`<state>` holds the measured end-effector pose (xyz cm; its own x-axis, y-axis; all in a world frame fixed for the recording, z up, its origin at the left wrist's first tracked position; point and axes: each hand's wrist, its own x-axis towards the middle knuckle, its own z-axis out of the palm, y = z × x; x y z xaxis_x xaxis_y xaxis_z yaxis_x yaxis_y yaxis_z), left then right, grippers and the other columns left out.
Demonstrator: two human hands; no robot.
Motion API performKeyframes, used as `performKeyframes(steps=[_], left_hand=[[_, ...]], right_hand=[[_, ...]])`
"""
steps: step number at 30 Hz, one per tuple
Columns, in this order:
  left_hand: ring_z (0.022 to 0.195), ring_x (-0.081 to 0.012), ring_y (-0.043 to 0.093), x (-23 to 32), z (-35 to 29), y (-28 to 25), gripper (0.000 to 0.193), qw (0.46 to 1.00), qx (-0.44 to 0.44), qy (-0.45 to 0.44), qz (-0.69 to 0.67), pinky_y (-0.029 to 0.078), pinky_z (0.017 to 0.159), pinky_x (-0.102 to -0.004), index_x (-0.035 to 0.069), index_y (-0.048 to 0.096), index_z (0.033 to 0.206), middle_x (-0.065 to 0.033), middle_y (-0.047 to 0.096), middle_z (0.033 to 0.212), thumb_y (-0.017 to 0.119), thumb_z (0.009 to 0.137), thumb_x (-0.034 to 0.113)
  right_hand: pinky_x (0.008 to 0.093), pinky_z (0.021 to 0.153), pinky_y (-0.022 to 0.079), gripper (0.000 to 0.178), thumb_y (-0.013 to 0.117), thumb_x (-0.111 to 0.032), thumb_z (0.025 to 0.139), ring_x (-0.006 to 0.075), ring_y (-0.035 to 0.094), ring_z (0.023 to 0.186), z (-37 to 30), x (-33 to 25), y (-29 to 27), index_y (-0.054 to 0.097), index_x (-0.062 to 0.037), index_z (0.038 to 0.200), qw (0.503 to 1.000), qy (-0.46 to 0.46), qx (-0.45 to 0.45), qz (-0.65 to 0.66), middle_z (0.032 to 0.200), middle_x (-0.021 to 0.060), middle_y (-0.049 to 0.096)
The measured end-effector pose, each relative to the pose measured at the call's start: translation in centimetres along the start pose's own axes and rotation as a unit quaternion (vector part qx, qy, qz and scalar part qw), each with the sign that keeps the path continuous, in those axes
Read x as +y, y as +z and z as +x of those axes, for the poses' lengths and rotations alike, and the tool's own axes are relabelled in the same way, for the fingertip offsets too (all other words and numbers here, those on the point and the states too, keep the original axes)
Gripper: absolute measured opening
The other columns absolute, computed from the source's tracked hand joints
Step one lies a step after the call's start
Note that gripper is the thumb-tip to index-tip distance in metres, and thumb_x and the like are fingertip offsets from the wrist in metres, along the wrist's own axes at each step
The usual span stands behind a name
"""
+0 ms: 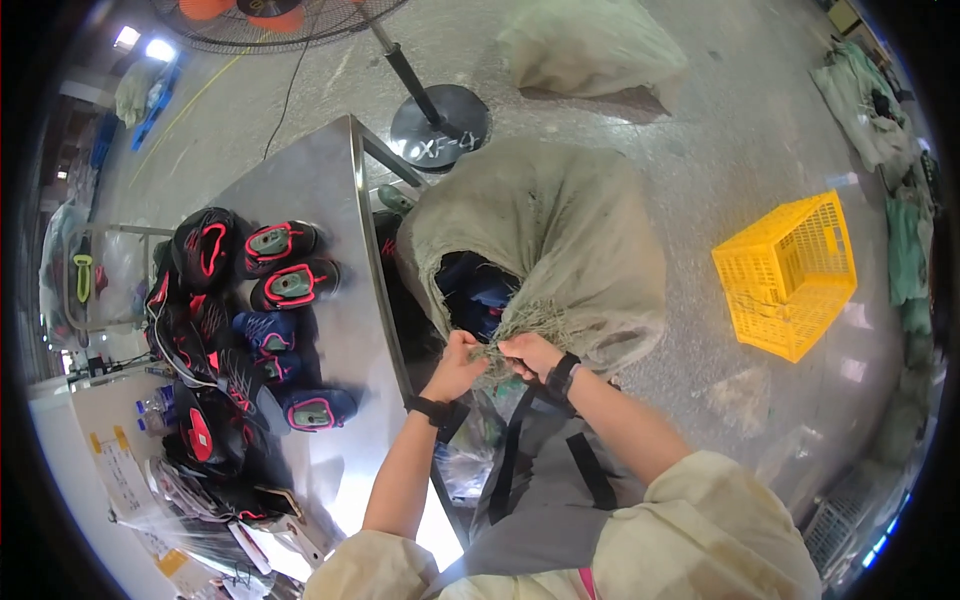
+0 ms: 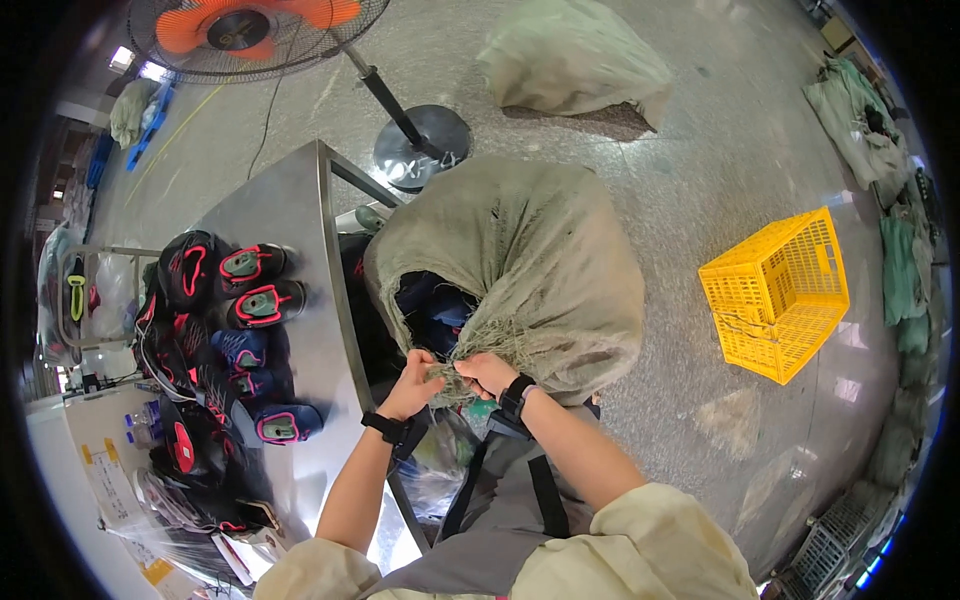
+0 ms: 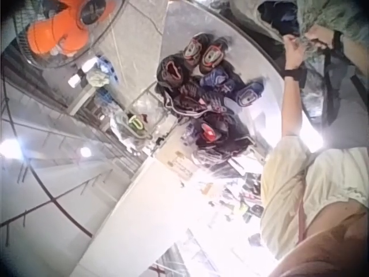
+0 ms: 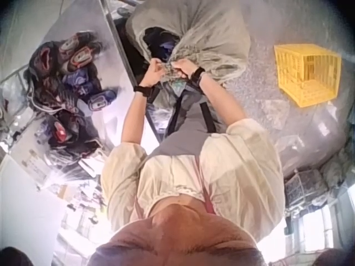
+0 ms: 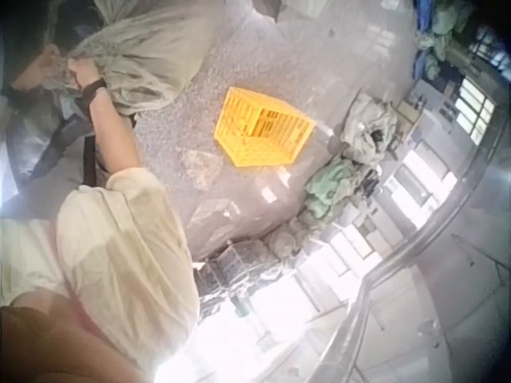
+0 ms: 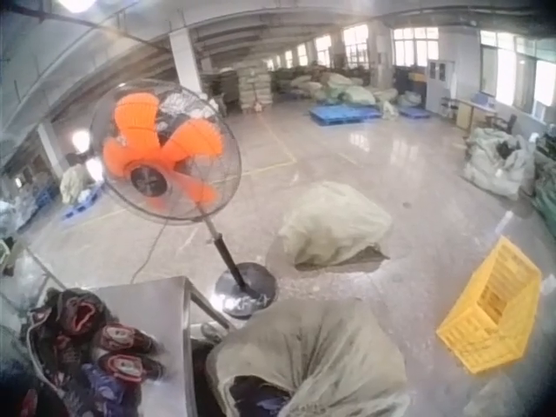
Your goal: The recorder is unpacking shoe uppers from a large sack, organizing them on a table, and then bringing groups of uppers to a conveyor belt assembly line to be processed with lasts.
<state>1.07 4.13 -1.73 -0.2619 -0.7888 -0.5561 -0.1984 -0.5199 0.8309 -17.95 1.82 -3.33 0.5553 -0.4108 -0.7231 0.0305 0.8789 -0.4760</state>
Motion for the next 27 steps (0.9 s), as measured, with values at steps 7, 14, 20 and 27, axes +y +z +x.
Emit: performKeyframes(steps=[7, 14, 20, 27], left_hand=[[0.096, -0.0317, 0.045, 0.7, -1.1, 0.7, 0.040, 0.964, 0.076, 0.065, 0.245, 0.034, 0.084, -0.0370, 0.001, 0.036, 0.097, -0.0153, 0.051, 0.093, 0.061, 0.068, 0.015], [0.097, -0.0273, 0.048, -0.2, -4.8, 0.0, 0.039, 0.920, 0.102, 0.067, 0.372, 0.024, 0.094, -0.0436, 0.003, 0.040, 0.097, -0.0101, 0.051, 0.083, 0.057, 0.063, 0.007], [0.090, -0.0261, 0.053, -2.0, -6.0, 1.6, 0.017, 0.747, 0.064, -0.021, 0.662, 0.019, 0.099, -0.0519, 0.005, 0.051, 0.090, -0.0125, 0.057, 0.089, 0.047, 0.073, 0.009], [0.106, -0.0246, 0.046, -0.2, -3.8, 5.0, 0.022, 0.756, 0.136, -0.028, 0.640, 0.020, 0.096, -0.0512, 0.004, 0.055, 0.094, -0.0112, 0.054, 0.094, 0.046, 0.077, 0.017]], right_hand=[[0.0216, 0.032, 0.025, 0.033, 0.051, -0.031, 0.086, 0.0069, 0.036, 0.036, -0.1, -0.3, 0.1, 0.051, -0.0047, 0.066, 0.997, -0.007, -0.027, -0.069, 0.055, 0.0004, 0.047], [0.0196, 0.034, 0.021, 0.025, 0.047, -0.023, 0.088, 0.0048, 0.033, 0.039, -2.3, -0.9, 0.5, 0.055, -0.0026, 0.077, 0.997, -0.036, 0.022, 0.071, 0.059, 0.0000, 0.047], [0.0248, 0.047, 0.039, 0.019, 0.052, -0.022, 0.085, 0.0109, 0.050, 0.053, -3.6, -0.6, -5.1, 0.058, -0.0038, 0.084, 0.921, -0.280, 0.247, -0.109, 0.060, 0.0020, 0.053], [0.0377, 0.067, 0.047, 0.024, 0.049, -0.018, 0.083, 0.0291, 0.058, 0.081, -2.0, -5.2, 2.2, 0.051, -0.0080, 0.104, 0.725, -0.426, 0.129, -0.525, 0.102, 0.0113, 0.053]])
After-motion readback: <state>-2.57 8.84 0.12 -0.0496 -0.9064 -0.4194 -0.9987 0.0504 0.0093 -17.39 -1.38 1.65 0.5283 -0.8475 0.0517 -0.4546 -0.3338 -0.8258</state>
